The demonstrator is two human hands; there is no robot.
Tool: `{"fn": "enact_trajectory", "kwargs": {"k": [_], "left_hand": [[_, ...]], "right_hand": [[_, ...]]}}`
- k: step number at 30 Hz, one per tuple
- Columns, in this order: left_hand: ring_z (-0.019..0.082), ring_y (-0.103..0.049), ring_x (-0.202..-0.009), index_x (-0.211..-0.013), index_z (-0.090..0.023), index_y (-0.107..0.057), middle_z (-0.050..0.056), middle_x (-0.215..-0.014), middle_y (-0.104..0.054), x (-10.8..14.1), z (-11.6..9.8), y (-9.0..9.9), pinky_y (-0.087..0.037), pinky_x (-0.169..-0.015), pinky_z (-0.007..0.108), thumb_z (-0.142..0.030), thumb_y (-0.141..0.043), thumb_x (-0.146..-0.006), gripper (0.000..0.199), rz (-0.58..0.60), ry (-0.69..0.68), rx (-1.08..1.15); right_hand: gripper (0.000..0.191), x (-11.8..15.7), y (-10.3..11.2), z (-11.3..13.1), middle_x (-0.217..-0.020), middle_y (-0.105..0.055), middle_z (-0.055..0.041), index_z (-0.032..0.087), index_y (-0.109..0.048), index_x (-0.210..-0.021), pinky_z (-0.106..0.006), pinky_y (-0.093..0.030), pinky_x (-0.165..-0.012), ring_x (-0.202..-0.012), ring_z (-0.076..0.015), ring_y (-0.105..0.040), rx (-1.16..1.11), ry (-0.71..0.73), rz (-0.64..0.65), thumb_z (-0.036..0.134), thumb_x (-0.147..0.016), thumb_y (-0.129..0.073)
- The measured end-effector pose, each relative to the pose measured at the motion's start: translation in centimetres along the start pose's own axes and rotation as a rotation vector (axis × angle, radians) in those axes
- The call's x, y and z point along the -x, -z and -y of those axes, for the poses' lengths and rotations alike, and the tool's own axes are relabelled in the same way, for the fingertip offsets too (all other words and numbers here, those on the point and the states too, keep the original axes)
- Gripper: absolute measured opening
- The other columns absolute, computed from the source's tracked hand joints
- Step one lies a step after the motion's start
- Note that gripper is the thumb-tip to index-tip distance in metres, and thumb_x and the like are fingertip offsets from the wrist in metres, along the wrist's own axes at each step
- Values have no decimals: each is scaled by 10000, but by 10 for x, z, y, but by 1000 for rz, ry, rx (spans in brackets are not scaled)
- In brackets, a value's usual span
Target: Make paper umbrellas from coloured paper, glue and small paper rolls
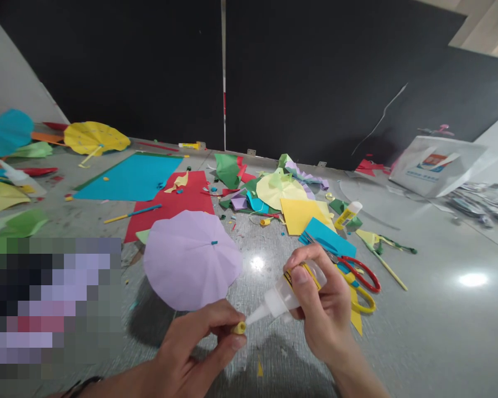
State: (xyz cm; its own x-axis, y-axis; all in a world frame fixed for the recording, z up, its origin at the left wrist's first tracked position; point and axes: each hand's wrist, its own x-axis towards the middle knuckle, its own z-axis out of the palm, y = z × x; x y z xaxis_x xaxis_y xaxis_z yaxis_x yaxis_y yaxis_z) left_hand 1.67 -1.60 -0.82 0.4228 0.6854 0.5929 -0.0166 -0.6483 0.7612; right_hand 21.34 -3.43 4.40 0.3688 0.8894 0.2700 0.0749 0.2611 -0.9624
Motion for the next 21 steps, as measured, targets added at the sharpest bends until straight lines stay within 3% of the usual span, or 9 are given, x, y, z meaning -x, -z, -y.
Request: {"fn": "enact_trajectory", "kwargs": {"k": [9, 13, 18, 21], "left_hand": [[95, -609, -606, -1099, -247, -570, -33, -776, -677, -3, -4, 0, -506, -634, 156, -238, -528, -1047, 68, -18, -48, -31], [94, -622, -632, -1099, -246, -567, -31, -795, -683, -3, -3, 0, -511, -652, 150, -234, -549, -1034, 68, -17, -57, -27], [91, -638, -644, -1119, -253, -572, -29, -814, -700, -1, -2, -1, -515, -662, 142, -267, -559, -1038, 83, -23, -25, -46], [89, -643, -644, -1107, -254, -574, -33, -811, -704, -1, -2, -1, -516, -667, 141, -265, -565, -1036, 73, -16, -23, -47]], "right_hand": [[263, 1, 3, -1, -745, -597, 31, 268, -611, -889, -151, -328, -319, -373, -43, -434, -6, -33, 31, 502, -921, -726], [308, 3, -3, 3, -754, -598, 33, 270, -614, -891, -136, -334, -357, -404, -29, -417, -62, -92, -49, 531, -875, -778], [314, -4, -4, 9, -593, -479, 69, 277, -654, -888, -158, -331, -335, -385, -57, -367, -312, -164, -7, 534, -814, -819], [355, -14, -1, 10, -605, -488, 62, 244, -680, -854, -177, -382, -328, -385, -56, -357, -493, -259, 11, 554, -775, -835]]}}
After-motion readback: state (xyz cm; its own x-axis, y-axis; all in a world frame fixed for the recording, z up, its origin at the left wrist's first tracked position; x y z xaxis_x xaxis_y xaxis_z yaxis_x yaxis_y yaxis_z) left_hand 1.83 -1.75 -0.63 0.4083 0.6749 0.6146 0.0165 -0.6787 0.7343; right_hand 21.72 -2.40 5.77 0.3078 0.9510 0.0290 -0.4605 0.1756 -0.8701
